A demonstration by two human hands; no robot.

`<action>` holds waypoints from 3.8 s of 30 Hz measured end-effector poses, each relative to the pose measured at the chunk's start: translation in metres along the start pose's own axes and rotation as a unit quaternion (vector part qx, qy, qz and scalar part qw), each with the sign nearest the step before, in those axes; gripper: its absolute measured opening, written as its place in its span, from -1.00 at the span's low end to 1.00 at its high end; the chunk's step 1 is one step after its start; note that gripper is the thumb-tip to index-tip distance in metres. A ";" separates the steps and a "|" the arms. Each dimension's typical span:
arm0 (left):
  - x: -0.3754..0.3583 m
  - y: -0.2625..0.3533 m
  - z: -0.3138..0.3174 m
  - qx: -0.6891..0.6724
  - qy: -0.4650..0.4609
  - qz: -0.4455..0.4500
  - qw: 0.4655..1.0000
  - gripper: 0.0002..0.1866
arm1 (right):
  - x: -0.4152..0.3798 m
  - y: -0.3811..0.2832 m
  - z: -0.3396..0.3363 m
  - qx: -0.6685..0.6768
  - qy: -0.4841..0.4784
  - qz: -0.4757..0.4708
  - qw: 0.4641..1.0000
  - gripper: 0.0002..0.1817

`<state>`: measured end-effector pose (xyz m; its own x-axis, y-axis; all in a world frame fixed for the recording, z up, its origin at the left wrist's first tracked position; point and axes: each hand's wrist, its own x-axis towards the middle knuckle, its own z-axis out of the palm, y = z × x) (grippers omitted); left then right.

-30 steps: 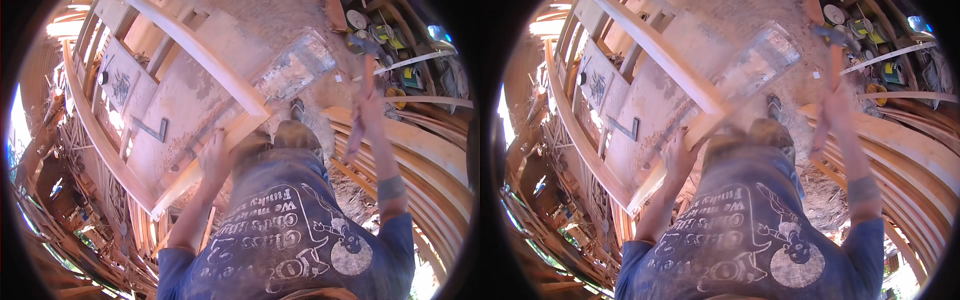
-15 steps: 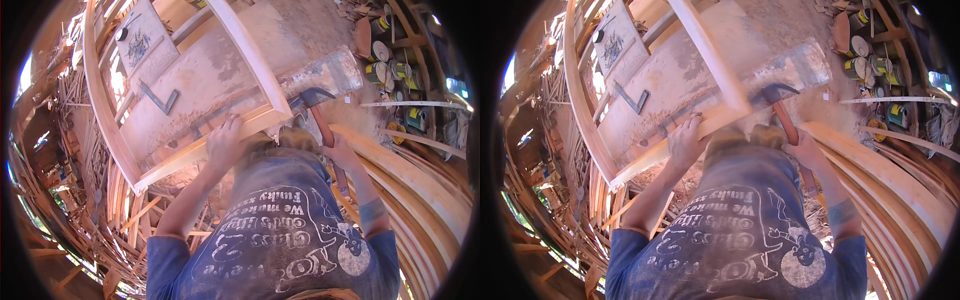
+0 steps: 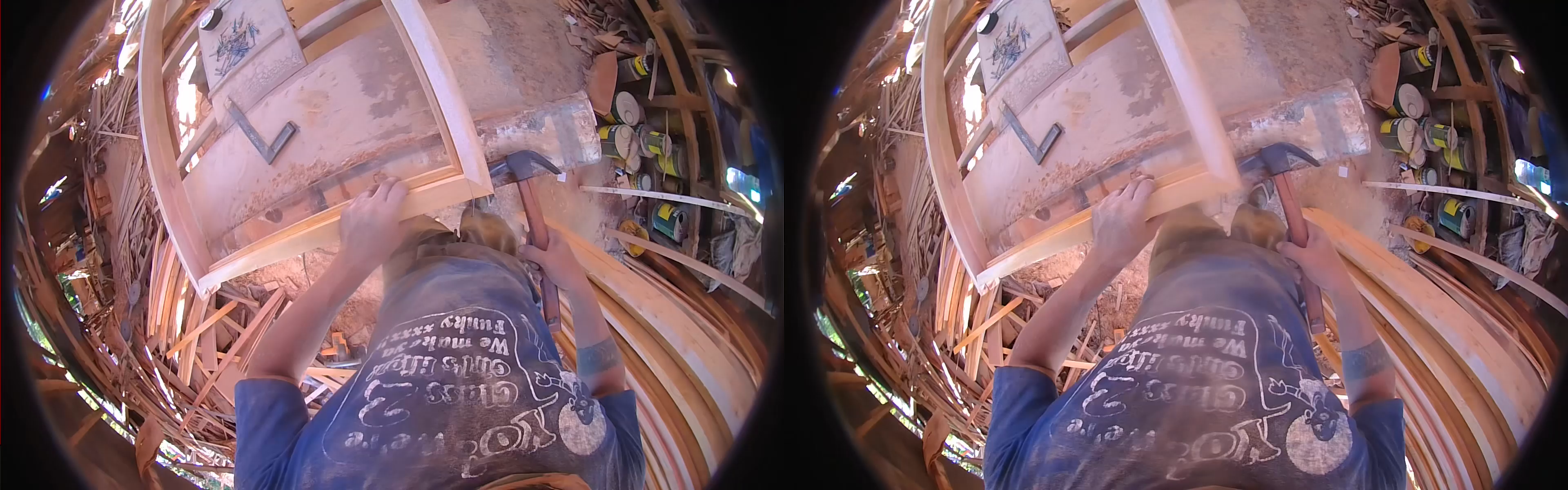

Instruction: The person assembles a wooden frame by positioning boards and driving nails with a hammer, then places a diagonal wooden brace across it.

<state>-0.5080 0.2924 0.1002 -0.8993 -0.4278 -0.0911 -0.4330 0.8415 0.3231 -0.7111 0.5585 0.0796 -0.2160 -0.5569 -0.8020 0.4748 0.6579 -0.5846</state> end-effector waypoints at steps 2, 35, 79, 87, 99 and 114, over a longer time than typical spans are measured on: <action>0.000 0.000 0.001 0.002 0.002 -0.001 1.000 -0.52 | 0.000 0.001 0.001 0.000 0.002 -0.009 1.000 -0.77; -0.001 -0.023 0.009 -0.022 -0.030 0.081 0.996 -0.62 | -0.005 0.008 0.057 0.108 0.126 0.023 0.986 -0.77; -0.001 -0.018 0.002 0.019 -0.073 0.053 0.996 -0.57 | -0.020 -0.001 -0.089 -0.122 0.327 -0.188 0.918 -0.55; -0.003 -0.019 0.001 0.016 -0.069 0.062 0.996 -0.54 | -0.086 -0.065 -0.189 -0.082 0.409 -0.085 0.905 -0.75; -0.003 -0.020 0.000 0.023 -0.075 0.050 0.996 -0.55 | -0.097 -0.060 -0.136 -0.133 0.283 -0.029 0.949 -0.61; -0.007 -0.023 0.002 0.047 -0.087 0.044 0.994 -0.49 | -0.091 -0.044 -0.099 -0.091 0.334 -0.076 0.935 -0.72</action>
<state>-0.4922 0.2769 0.0919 -0.9277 -0.2941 -0.2300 -0.3482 0.9038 0.2489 -0.7964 0.6307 0.1660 -0.7830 -0.2500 -0.5696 0.2555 0.7056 -0.6610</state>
